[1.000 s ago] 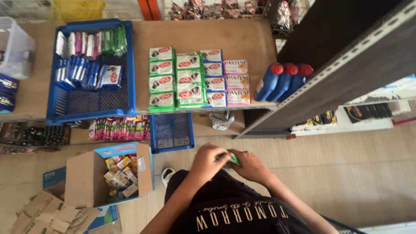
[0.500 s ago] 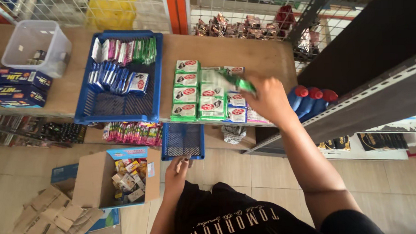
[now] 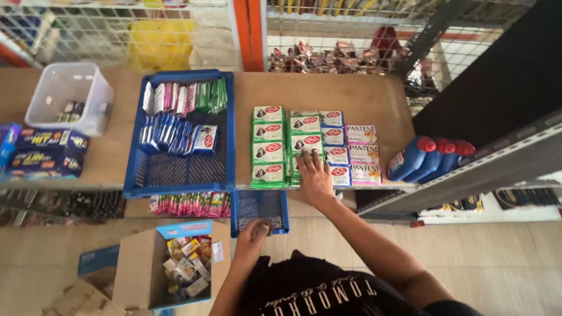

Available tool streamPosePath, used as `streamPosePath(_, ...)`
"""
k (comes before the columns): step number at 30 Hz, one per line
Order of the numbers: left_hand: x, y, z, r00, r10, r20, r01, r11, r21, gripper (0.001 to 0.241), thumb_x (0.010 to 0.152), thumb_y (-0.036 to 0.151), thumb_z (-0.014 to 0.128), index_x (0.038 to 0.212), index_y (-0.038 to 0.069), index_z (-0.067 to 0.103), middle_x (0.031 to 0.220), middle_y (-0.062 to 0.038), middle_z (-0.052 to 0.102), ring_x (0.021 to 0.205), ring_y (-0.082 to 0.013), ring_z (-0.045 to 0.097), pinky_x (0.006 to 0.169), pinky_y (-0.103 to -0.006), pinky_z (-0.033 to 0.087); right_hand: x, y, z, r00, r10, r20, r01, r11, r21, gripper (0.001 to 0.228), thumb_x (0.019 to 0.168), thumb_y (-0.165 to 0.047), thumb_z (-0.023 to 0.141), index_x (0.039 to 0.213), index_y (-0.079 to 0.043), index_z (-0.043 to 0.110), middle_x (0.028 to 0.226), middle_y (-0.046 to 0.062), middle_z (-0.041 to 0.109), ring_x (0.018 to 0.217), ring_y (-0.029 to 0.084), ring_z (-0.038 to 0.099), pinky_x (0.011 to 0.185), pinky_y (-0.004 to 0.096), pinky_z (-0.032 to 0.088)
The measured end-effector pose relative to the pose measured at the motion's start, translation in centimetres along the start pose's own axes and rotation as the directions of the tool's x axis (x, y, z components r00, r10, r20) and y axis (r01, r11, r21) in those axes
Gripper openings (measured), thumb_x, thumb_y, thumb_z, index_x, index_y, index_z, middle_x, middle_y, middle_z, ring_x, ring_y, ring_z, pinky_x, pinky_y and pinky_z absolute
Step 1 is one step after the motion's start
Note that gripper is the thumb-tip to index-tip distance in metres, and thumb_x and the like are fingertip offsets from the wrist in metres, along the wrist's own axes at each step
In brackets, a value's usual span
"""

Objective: The person arranges small boxes of shampoo and other items on a wooden table in a store. They pick up items from a blue basket and a cardboard box, then place them in neat rows on the table. The person also moves the blue basket to a different location.

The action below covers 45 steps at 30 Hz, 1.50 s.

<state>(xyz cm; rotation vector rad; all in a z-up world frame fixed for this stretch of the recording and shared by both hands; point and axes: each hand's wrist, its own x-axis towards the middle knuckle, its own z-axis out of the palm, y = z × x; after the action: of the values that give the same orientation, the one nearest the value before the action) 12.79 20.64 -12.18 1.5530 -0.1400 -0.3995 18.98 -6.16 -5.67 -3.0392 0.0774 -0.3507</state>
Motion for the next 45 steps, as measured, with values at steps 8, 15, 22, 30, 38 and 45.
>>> streamPosePath(8,1.9,2.6,-2.3,0.994,0.041,0.104,-0.048,0.997,0.062,0.026,0.098,0.022,0.065,0.111,0.001,0.073,0.099,-0.005,0.074,0.090,-0.0121,0.064,0.081,-0.0277,0.051,-3.0,-3.1,-1.9,1.000,0.006,0.002,-0.006,0.999,0.036,0.074,0.088,-0.024,0.069,0.154,-0.008,0.039,0.164,0.021,0.031,0.151,0.043,0.028,0.119,0.060,0.027)
streamPosePath(15,1.9,3.5,-4.6,0.980,0.013,0.201,-0.018,1.000,0.024,0.025,0.100,0.023,0.063,0.109,0.000,0.071,0.097,-0.004,0.073,0.091,-0.0097,0.064,0.082,-0.0254,0.051,-3.4,-3.9,-3.7,0.990,0.096,0.102,-0.104,0.991,0.083,0.073,0.088,-0.043,0.067,0.149,-0.011,0.043,0.162,0.018,0.030,0.152,0.039,0.021,0.116,0.072,0.012)
streamPosePath(22,2.3,2.9,-6.1,0.982,-0.018,0.188,-0.013,0.987,0.162,0.026,0.100,0.023,0.067,0.105,-0.001,0.071,0.090,-0.007,0.071,0.083,-0.0126,0.061,0.076,-0.0280,0.050,-1.4,-4.2,-2.8,0.981,0.134,-0.142,-0.119,0.987,0.110,0.066,0.099,-0.047,0.060,0.153,-0.012,0.044,0.166,0.019,0.030,0.157,0.043,0.018,0.117,0.079,0.006)
streamPosePath(30,3.0,3.7,-7.2,0.971,-0.029,0.237,0.012,0.997,0.074,0.026,0.099,0.024,0.064,0.110,0.002,0.070,0.097,-0.005,0.074,0.090,-0.0114,0.066,0.082,-0.0271,0.052,1.4,-3.6,-1.3,0.972,0.236,-0.019,-0.236,0.972,-0.001,0.081,0.091,-0.057,0.061,0.156,-0.015,0.037,0.165,0.024,0.022,0.152,0.048,0.014,0.112,0.078,0.010)
streamPosePath(38,3.0,3.1,-7.9,0.975,0.028,0.221,-0.054,0.992,0.112,0.028,0.099,0.026,0.065,0.111,0.002,0.070,0.095,-0.007,0.076,0.088,-0.0133,0.069,0.079,-0.0290,0.054,1.0,-3.2,0.0,0.974,0.208,-0.089,-0.208,0.978,0.010,0.077,0.094,-0.056,0.059,0.156,-0.014,0.042,0.167,0.024,0.026,0.153,0.048,0.021,0.115,0.071,0.022)
streamPosePath(45,4.1,3.1,-8.1,0.976,0.006,0.217,-0.030,0.994,0.107,0.026,0.099,0.026,0.064,0.112,0.004,0.070,0.093,-0.005,0.075,0.085,-0.0113,0.068,0.077,-0.0280,0.054,1.2,-3.4,-0.1,0.976,0.205,-0.069,-0.206,0.979,-0.006,0.079,0.093,-0.058,0.058,0.156,-0.013,0.041,0.166,0.025,0.026,0.153,0.049,0.019,0.113,0.072,0.022)
